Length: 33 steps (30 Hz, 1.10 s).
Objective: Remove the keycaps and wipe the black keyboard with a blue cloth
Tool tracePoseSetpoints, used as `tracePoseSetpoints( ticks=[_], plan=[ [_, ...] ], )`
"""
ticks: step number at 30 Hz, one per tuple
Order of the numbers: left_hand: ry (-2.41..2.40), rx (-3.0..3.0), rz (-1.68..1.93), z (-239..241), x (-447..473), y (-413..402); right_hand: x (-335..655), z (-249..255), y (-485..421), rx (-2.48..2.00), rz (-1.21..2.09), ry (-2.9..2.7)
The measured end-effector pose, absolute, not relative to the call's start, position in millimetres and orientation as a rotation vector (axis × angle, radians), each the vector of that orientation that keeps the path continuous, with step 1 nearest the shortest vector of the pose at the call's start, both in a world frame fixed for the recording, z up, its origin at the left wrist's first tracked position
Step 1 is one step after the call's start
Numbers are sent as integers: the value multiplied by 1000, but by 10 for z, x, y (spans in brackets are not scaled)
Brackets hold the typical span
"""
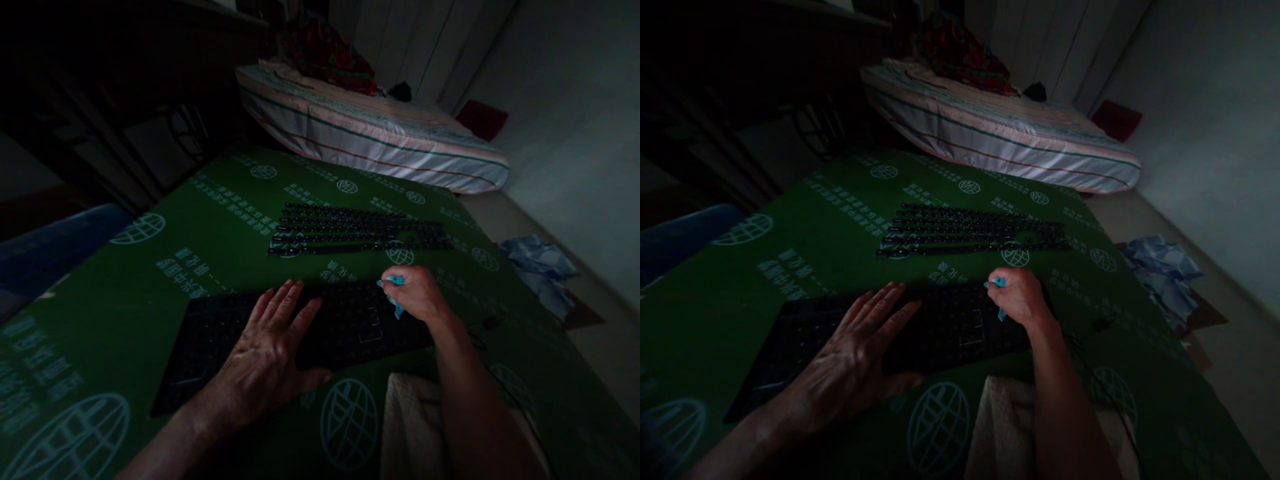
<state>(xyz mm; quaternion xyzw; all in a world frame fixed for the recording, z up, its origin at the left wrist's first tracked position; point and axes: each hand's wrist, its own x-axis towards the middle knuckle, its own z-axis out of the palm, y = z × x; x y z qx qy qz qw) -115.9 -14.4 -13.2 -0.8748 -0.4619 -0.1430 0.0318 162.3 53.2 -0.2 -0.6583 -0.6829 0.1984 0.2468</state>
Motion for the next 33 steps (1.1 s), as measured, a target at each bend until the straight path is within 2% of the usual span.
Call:
tracePoseSetpoints(
  ticks=[12, 16, 20, 24, 31, 33],
  plan=[
    [-1463, -2724, -518, -189, -1189, -131, 1667, -8, 531, -1887, 446, -1861],
    [-1464, -2721, -562, -168, -1262, -52, 1736, -19, 533, -1895, 417, -1707],
    [-1731, -2488, -548, -46, -1379, 59, 1792, -35, 542, -1885, 368, -1582],
    [-2051, -2235, -359, 78, -1531, 155, 1802, -35, 548, -1882, 415, -1554],
    [-2404, -2208, -230, 174, -1714, 228, 1809, 8, 513, -1817, 504, -1667],
    [-2483, -2170, -315, 194, -1745, 242, 1796, 1, 511, -1822, 501, -1717]
  ],
)
